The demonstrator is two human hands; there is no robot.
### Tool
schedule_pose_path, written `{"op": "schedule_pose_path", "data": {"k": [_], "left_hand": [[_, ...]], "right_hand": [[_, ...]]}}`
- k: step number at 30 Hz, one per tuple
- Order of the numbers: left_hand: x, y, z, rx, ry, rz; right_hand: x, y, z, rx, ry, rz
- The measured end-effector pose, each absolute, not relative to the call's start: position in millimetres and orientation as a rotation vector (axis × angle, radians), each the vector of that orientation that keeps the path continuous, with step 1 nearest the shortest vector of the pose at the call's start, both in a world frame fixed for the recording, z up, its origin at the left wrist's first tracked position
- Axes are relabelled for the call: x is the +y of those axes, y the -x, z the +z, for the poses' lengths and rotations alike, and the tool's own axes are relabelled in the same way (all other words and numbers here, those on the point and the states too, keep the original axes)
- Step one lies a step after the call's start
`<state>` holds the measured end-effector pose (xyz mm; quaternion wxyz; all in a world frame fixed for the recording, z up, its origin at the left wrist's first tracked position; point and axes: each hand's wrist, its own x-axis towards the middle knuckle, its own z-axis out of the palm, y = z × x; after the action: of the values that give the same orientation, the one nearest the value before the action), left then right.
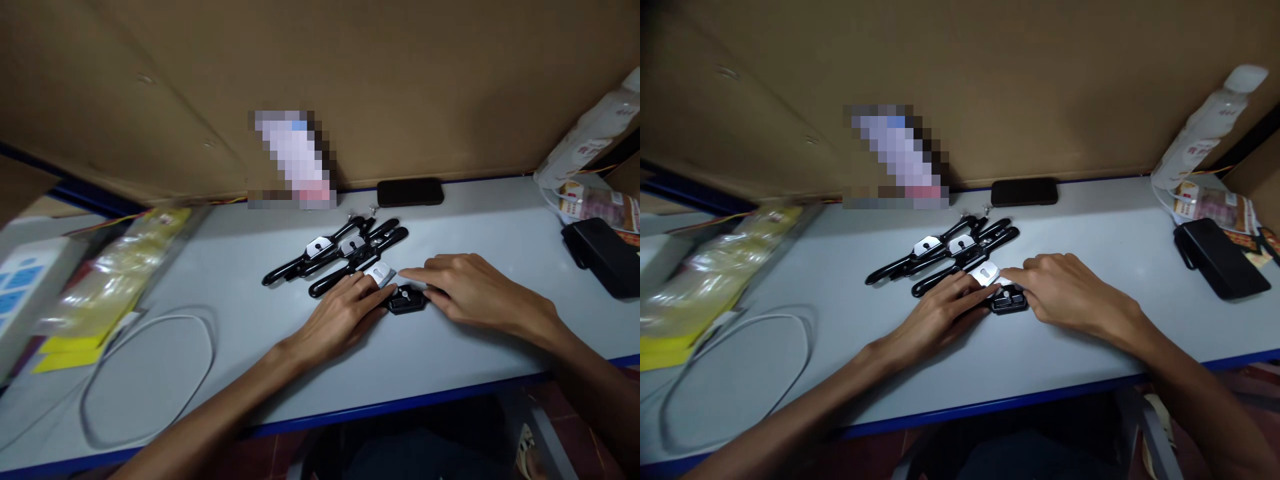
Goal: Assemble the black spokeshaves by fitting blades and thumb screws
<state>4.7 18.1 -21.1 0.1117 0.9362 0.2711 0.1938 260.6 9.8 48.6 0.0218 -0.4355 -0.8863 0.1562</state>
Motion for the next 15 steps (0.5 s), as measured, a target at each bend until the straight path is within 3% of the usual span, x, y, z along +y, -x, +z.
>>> {"op": "schedule_pose_path", "data": {"k": [4,15], "left_hand": [[18,-5,-20,0.804,-2.763,0.547],[18,-6,-19,0.812,-2.734,0.536]], "right_hand": [[9,-254,51,-2.791,1.172,0.540],[9,-249,39,-2.726,1.187,0.477]]}}
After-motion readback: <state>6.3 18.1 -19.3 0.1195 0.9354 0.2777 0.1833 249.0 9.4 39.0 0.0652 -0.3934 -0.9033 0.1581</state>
